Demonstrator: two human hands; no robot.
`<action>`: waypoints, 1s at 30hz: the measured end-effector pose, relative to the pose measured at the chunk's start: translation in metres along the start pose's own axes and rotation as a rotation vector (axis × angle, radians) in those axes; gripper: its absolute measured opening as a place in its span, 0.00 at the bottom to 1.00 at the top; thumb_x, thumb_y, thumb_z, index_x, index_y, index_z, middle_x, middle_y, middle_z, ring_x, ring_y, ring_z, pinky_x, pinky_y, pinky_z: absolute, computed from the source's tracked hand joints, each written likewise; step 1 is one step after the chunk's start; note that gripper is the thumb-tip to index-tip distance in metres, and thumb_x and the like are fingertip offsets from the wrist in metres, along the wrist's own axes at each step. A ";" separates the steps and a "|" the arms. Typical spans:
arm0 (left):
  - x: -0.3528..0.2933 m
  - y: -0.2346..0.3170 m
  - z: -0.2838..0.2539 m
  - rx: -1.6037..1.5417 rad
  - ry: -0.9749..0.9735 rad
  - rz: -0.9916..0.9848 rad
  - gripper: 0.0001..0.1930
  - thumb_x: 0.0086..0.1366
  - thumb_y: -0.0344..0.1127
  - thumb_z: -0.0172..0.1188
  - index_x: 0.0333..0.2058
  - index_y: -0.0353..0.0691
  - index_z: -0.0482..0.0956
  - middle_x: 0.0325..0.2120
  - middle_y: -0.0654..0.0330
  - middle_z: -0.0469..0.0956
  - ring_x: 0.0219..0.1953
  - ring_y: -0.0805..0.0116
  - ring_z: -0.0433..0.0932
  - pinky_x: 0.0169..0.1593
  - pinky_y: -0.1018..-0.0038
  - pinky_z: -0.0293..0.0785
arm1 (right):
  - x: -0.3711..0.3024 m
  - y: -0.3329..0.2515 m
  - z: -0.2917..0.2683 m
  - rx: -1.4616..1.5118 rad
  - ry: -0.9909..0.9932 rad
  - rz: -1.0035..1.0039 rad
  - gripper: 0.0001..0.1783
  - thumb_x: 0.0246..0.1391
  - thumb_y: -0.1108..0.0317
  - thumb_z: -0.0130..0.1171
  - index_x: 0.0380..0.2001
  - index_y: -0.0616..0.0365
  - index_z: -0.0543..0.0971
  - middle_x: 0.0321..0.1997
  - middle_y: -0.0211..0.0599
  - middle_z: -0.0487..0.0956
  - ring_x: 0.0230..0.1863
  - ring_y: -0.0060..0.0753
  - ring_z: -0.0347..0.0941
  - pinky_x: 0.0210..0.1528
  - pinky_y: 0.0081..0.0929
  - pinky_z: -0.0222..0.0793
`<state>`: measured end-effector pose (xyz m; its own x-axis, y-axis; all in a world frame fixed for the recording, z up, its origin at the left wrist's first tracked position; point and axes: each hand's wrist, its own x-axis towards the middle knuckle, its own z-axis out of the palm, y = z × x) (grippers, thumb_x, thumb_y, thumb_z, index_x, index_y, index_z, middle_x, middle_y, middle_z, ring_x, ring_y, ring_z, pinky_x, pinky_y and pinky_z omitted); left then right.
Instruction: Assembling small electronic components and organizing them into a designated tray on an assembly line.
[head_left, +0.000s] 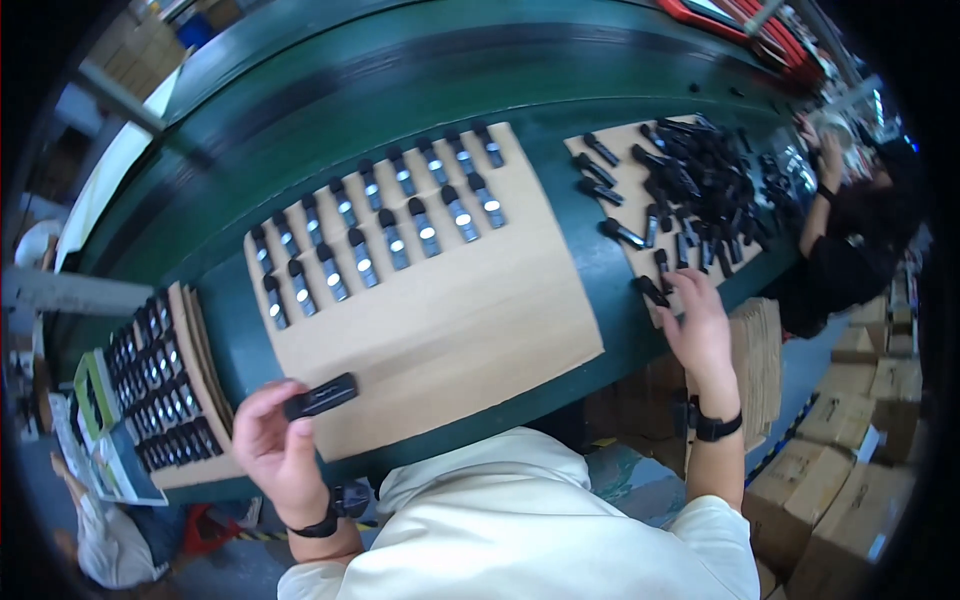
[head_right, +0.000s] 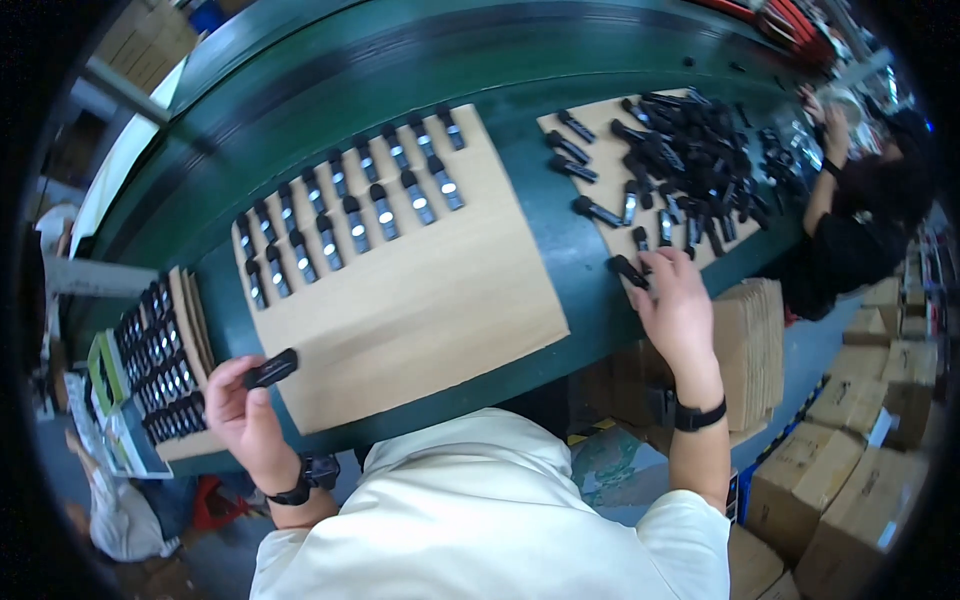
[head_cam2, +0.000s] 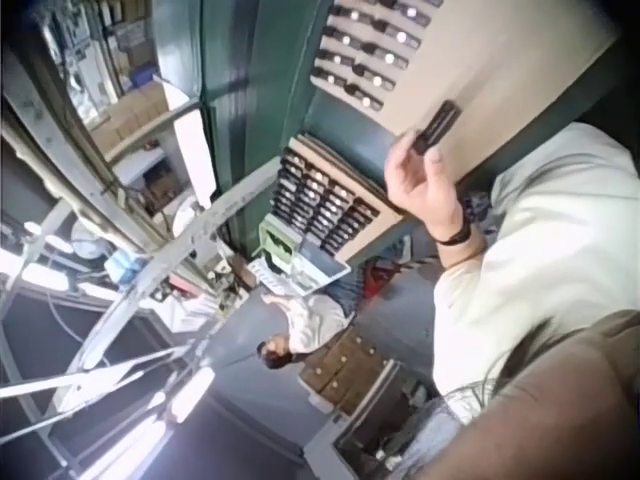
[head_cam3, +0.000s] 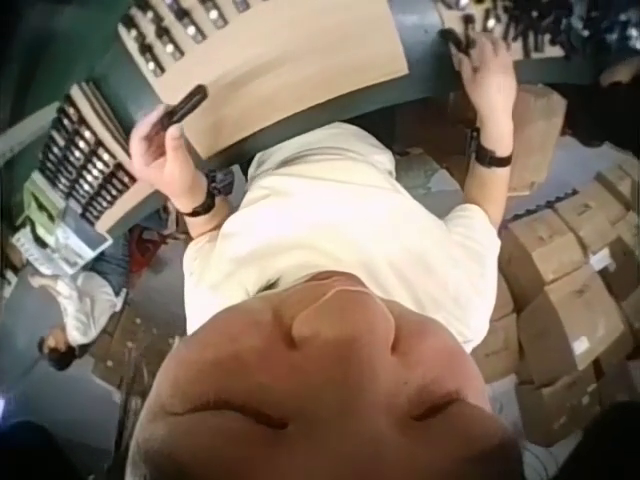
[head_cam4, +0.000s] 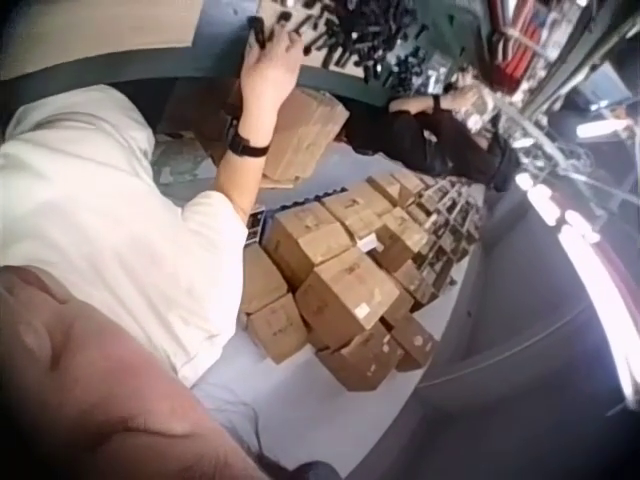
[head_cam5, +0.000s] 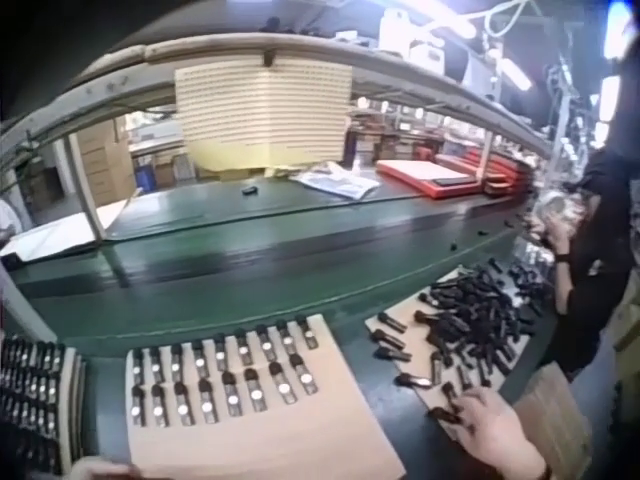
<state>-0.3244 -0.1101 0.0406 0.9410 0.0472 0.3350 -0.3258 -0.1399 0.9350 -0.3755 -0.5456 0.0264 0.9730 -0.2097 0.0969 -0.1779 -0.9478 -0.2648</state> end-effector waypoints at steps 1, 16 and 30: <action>-0.007 0.003 0.003 -0.025 0.000 -0.038 0.15 0.59 0.32 0.67 0.41 0.29 0.78 0.40 0.52 0.78 0.41 0.64 0.77 0.47 0.70 0.72 | -0.002 -0.002 -0.003 -0.010 0.072 -0.059 0.21 0.47 0.78 0.62 0.47 0.61 0.75 0.52 0.47 0.74 0.49 0.51 0.74 0.51 0.37 0.71; -0.001 0.016 0.029 0.098 -0.312 0.229 0.15 0.52 0.28 0.71 0.39 0.32 0.80 0.31 0.54 0.81 0.32 0.59 0.79 0.40 0.68 0.74 | 0.010 -0.182 0.023 1.155 -0.330 -0.584 0.17 0.50 0.76 0.67 0.44 0.67 0.77 0.40 0.43 0.79 0.36 0.34 0.74 0.41 0.26 0.70; 0.006 0.004 0.033 0.119 -0.397 0.246 0.19 0.48 0.28 0.75 0.39 0.34 0.79 0.32 0.56 0.80 0.34 0.58 0.78 0.43 0.64 0.75 | 0.011 -0.187 0.042 1.156 -0.145 -0.658 0.19 0.44 0.79 0.70 0.42 0.63 0.79 0.32 0.39 0.80 0.29 0.33 0.74 0.31 0.26 0.70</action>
<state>-0.3173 -0.1426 0.0429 0.8068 -0.3796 0.4527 -0.5523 -0.2127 0.8060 -0.3252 -0.3608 0.0367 0.8485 0.2999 0.4361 0.4826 -0.1001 -0.8701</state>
